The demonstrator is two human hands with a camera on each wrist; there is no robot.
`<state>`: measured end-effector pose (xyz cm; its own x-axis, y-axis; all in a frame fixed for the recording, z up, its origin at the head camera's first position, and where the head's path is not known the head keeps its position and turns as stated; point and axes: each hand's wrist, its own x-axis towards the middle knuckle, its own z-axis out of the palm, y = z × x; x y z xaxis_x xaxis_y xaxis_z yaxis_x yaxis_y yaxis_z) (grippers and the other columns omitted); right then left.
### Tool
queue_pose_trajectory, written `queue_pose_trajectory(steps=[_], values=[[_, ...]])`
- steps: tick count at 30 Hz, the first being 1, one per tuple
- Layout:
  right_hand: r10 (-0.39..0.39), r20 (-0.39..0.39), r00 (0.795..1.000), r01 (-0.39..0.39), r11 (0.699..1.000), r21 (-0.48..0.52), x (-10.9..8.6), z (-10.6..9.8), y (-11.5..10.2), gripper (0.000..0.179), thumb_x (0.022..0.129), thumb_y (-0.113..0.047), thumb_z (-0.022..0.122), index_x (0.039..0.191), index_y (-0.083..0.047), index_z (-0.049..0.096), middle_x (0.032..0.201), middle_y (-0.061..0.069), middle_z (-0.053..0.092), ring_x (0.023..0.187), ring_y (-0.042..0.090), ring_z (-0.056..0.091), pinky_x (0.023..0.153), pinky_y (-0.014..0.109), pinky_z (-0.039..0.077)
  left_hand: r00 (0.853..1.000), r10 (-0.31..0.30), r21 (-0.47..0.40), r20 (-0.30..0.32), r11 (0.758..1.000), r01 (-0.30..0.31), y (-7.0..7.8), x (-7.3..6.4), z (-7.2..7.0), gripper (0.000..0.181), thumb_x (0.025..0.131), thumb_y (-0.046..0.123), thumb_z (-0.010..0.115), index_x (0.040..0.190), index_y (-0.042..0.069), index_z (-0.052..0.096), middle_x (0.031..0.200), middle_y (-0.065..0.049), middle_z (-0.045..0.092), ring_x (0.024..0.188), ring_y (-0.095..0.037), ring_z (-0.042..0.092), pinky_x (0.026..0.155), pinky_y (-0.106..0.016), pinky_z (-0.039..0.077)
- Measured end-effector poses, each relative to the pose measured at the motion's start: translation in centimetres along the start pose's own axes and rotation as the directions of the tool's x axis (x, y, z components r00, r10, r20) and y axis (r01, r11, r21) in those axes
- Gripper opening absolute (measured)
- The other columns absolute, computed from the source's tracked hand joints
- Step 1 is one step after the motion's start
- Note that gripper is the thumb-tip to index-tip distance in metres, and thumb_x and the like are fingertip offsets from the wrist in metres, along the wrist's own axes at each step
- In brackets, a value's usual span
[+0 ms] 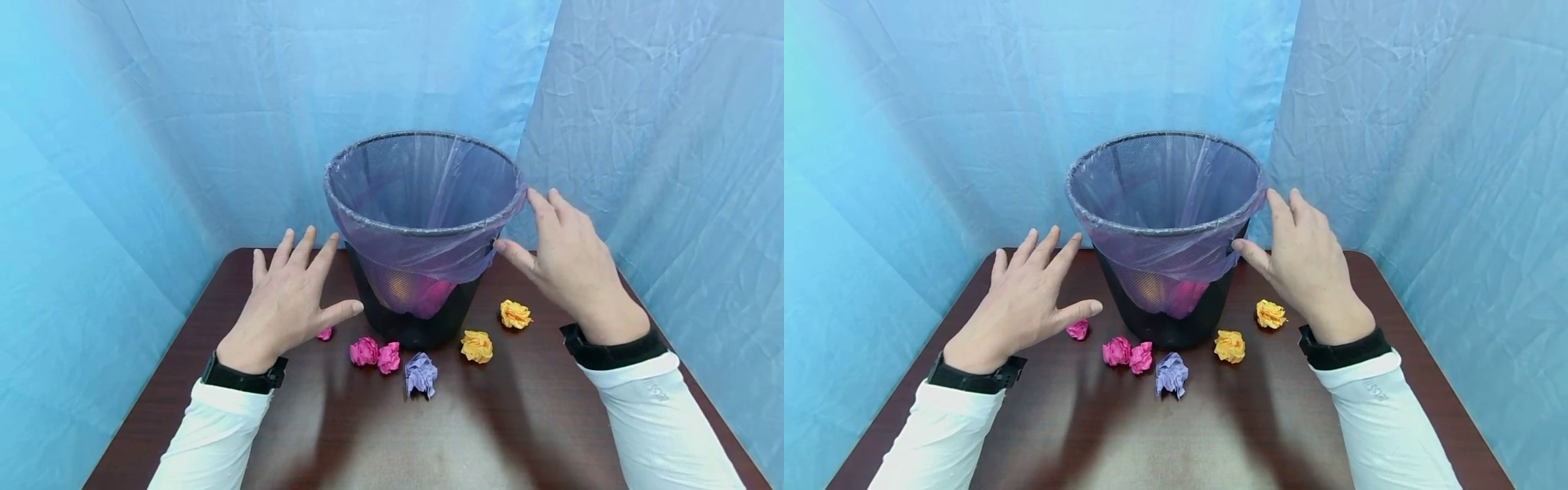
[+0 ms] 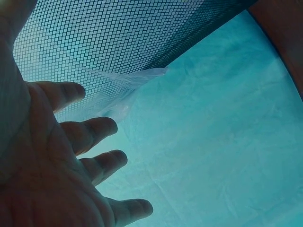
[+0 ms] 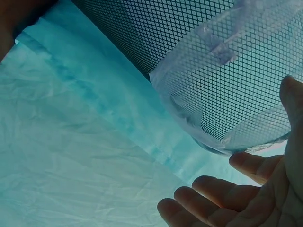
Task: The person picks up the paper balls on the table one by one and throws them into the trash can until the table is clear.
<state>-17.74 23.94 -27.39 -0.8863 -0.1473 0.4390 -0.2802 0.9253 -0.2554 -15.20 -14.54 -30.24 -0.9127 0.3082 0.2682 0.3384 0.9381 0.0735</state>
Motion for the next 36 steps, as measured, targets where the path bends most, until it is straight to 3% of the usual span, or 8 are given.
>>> queue_pose_trajectory(steps=[7,17,36], values=[[-0.025,-0.014,1.000,0.025,1.000,-0.008,-0.4,0.8,0.4,0.098,0.092,-0.053,0.076,0.161,0.002,0.032,0.161,0.040,0.030,0.143,0.063,0.035,0.111,0.077,0.032,1.000,-0.008,-0.004,0.005,1.000,0.008,0.0,-0.1,0.3,0.107,0.085,0.082,0.060,0.166,0.019,0.029,0.169,-0.024,0.027,0.156,-0.053,0.019,0.111,-0.086,0.011],[-0.022,-0.005,1.000,0.021,0.993,-0.112,-1.1,2.2,0.8,0.107,0.088,-0.060,0.076,0.163,0.000,0.029,0.163,0.041,0.021,0.147,0.066,0.022,0.114,0.077,0.027,1.000,-0.022,-0.008,0.017,1.000,0.022,0.2,-0.3,1.0,0.108,0.085,0.080,0.064,0.167,0.019,0.028,0.170,-0.024,0.026,0.157,-0.051,0.018,0.113,-0.085,0.010],[-0.008,0.022,1.000,0.011,0.983,-0.182,-2.7,4.9,1.3,0.106,0.086,-0.065,0.075,0.164,-0.009,0.031,0.165,0.036,0.021,0.149,0.063,0.018,0.111,0.082,0.021,1.000,-0.024,-0.029,0.013,0.999,0.024,0.2,-0.8,3.2,0.109,0.084,0.079,0.066,0.167,0.021,0.026,0.171,-0.022,0.023,0.158,-0.049,0.018,0.113,-0.084,0.012]])
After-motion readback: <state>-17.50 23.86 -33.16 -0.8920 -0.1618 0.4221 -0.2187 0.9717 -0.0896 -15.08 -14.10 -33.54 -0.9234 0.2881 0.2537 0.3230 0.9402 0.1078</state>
